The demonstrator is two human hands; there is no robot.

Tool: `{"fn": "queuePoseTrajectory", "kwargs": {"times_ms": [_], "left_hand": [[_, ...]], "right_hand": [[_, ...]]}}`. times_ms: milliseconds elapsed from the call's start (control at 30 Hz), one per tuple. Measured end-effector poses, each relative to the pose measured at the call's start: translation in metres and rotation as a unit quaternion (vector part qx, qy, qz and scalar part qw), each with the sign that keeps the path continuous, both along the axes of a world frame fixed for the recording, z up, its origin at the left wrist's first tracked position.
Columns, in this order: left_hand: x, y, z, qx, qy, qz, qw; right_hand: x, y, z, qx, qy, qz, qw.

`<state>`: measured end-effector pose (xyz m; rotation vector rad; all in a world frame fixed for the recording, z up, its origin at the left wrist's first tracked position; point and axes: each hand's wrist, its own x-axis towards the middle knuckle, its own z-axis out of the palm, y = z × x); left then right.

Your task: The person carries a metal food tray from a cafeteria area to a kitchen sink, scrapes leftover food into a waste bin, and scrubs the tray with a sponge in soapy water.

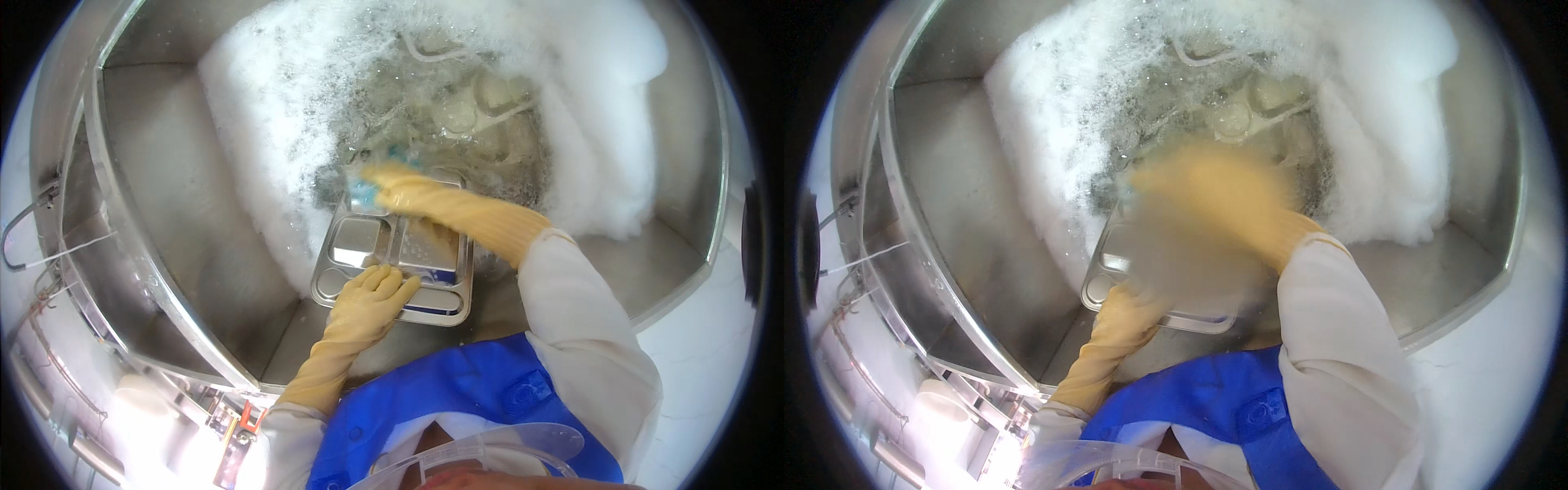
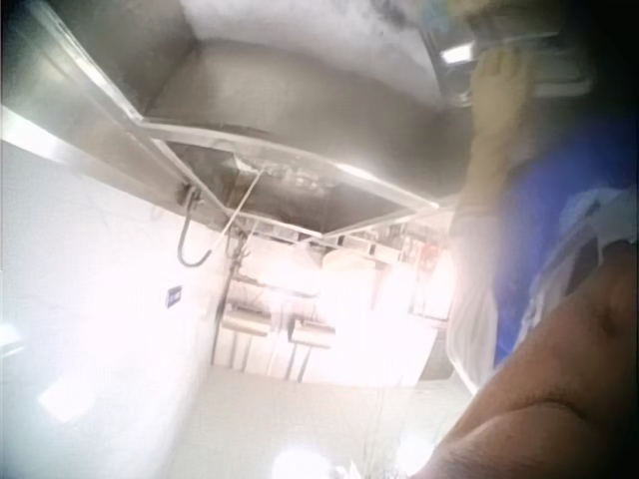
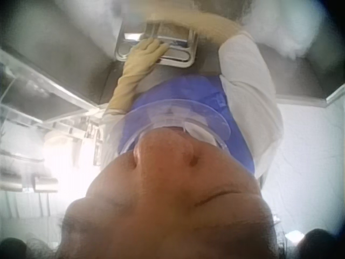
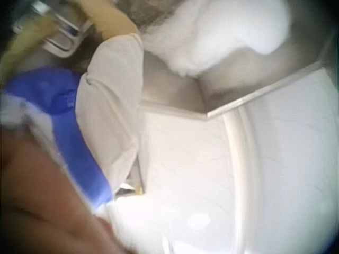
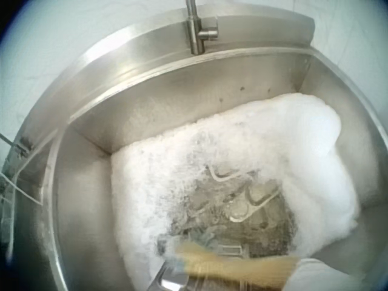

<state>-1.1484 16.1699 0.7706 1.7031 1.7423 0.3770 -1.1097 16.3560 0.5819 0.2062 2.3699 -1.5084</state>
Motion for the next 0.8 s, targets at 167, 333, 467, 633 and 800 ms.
{"fn": "queuePoseTrajectory", "kwargs": {"times_ms": [167, 333, 467, 633, 800], "left_hand": [[0.007, -0.006, 0.004, -0.023, -0.007, 0.020, 1.000], [0.003, -0.005, 0.004, -0.003, 0.027, 0.031, 0.999], [-0.005, 0.008, 0.019, 0.036, 0.109, 0.091, 0.989], [-0.014, -0.001, 0.006, 0.102, 0.197, 0.104, 0.969], [-0.017, -0.001, 0.010, -0.092, 0.028, 0.145, 0.985]], "right_hand": [[-0.006, -0.036, 0.050, -0.040, 0.053, 0.087, 0.994], [-0.035, 0.032, -0.006, -0.025, -0.193, -0.040, 0.980], [-0.010, 0.007, 0.026, -0.040, -0.026, -0.021, 0.999], [0.031, -0.049, 0.103, -0.139, 0.180, 0.092, 0.970], [0.056, 0.066, 0.125, -0.284, -0.153, -0.046, 0.946]]}}
